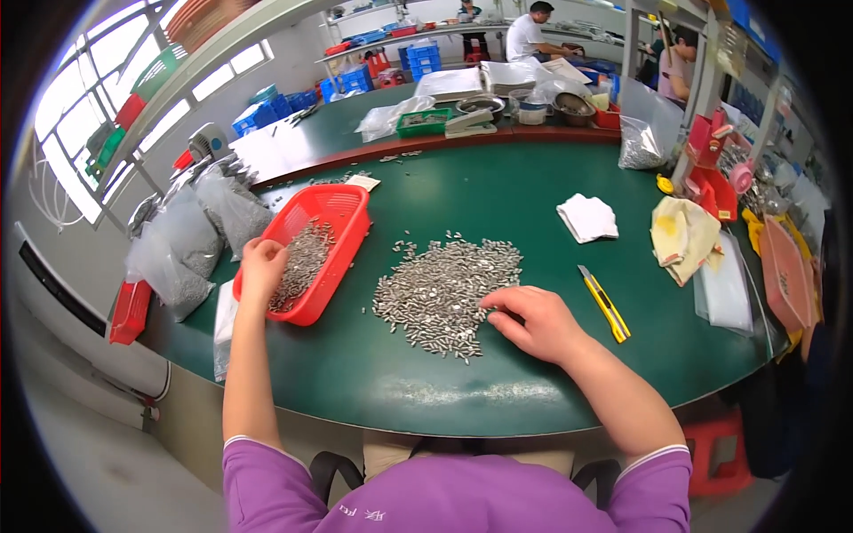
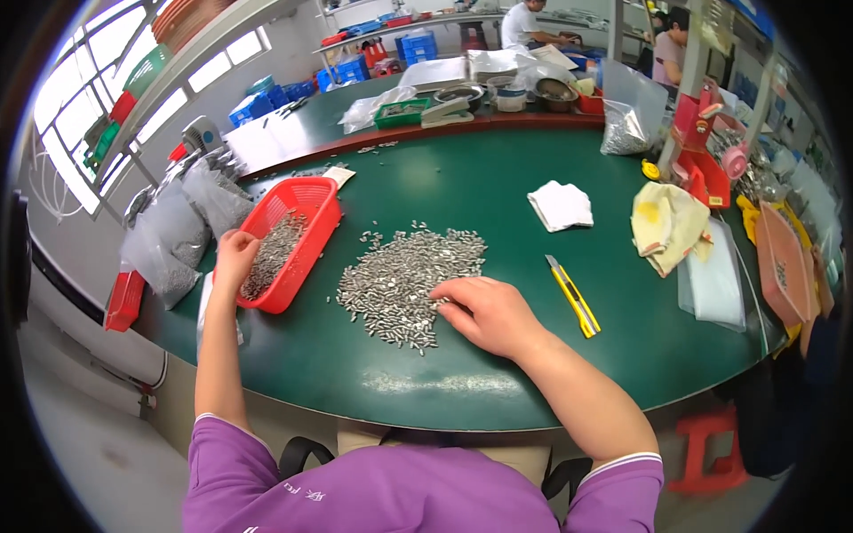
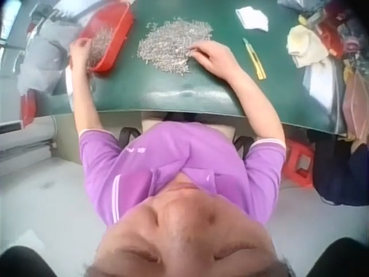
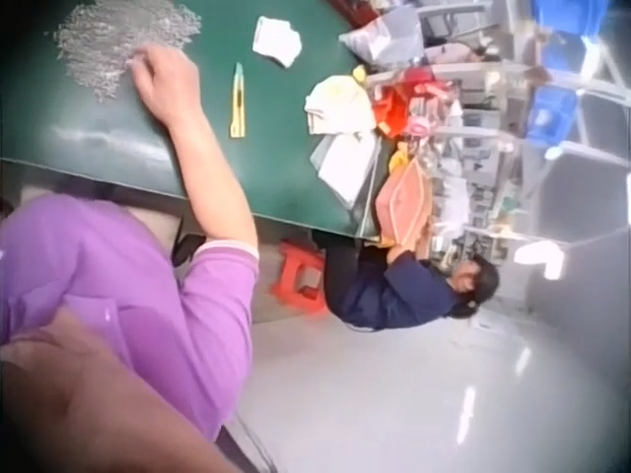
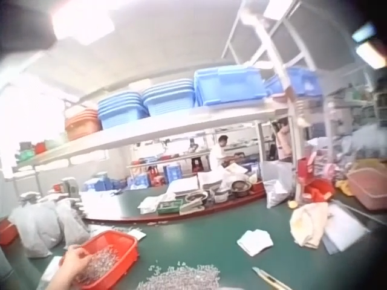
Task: Manually inspecting and sorting small metal components on a workbench using a utility knife.
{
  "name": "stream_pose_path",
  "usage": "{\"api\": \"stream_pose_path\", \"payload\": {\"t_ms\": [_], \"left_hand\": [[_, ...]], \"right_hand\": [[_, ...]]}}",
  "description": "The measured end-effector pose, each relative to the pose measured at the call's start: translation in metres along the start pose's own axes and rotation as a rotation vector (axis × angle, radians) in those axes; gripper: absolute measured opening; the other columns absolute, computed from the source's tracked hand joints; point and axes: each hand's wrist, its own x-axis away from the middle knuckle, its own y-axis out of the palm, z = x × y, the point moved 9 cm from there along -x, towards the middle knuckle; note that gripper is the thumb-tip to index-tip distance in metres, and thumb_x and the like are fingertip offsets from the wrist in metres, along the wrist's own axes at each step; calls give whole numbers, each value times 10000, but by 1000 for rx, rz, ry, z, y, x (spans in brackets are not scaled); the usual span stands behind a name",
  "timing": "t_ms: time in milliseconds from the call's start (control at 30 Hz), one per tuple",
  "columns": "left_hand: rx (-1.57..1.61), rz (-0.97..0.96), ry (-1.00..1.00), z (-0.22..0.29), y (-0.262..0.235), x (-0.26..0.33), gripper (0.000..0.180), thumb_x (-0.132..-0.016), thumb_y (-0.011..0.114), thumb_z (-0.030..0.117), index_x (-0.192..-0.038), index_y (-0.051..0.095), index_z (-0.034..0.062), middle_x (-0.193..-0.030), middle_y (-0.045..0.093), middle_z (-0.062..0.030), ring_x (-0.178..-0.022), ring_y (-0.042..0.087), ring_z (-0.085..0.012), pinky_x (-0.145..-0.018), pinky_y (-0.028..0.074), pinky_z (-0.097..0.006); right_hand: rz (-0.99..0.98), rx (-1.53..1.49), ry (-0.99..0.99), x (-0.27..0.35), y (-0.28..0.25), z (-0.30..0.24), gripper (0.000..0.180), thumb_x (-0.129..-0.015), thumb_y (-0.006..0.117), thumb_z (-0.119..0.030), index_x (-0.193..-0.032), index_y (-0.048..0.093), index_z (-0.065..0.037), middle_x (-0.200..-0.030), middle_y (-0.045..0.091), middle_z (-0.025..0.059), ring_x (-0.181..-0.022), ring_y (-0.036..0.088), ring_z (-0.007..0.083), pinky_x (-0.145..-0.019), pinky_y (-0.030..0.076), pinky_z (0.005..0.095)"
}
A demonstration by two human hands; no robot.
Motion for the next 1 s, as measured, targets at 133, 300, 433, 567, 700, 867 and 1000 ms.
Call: {"api": "stream_pose_path", "payload": {"t_ms": [133,300,433,567,700,867,1000], "left_hand": [[241,30,216,133,-32,53,82,-791,648,27,-849,592,13,-989,587,-118,-1009,558,-269,-917,425,-357],[279,-163,616,262,-23,164,163,-700,699,28,-813,583,47,-888,532,-122,-942,531,-323,-830,434,-405],[338,-389,564,260,9,210,152,-686,706,25,-790,596,37,-880,532,-120,-915,538,-312,-805,443,-401],[233,-475,459,234,21,221,122,-742,705,75,-824,616,68,-853,536,-72,-928,525,-290,-815,413,-408],[191,-434,453,233,22,225,168,-699,721,27,-831,619,48,-816,536,-82,-861,530,-283,-779,433,-393],[206,-456,395,219,27,228,168,-717,713,37,-855,620,66,-837,549,-69,-889,533,-278,-795,420,-396],[232,-475,392,222,25,230,151,-731,702,42,-850,617,80,-848,559,-62,-912,537,-278,-809,411,-398]], "right_hand": [[102,50,-4,3,-10,1,169,-846,654,-132,-1014,649,-110,-868,653,63,-812,627,251,-720,507,359],[269,381,54,2,-59,-10,234,-809,670,-129,-1037,617,-110,-893,626,64,-853,614,267,-728,504,386],[118,553,348,23,-92,0,291,-814,670,-165,-1086,614,-76,-977,634,111,-920,623,304,-796,519,410],[37,704,554,84,-102,26,389,-794,710,-203,-1137,604,-54,-968,613,126,-887,605,324,-789,511,408],[217,630,664,127,-104,48,299,-800,683,-156,-1066,635,-28,-941,601,144,-884,589,331,-788,488,427],[299,300,743,147,-89,2,174,-833,594,-66,-990,570,3,-887,578,119,-799,578,240,-705,471,341],[183,-462,842,182,-30,-55,293,-888,589,-79,-1102,405,-1,-908,675,90,-666,607,109,-606,494,252]]}}
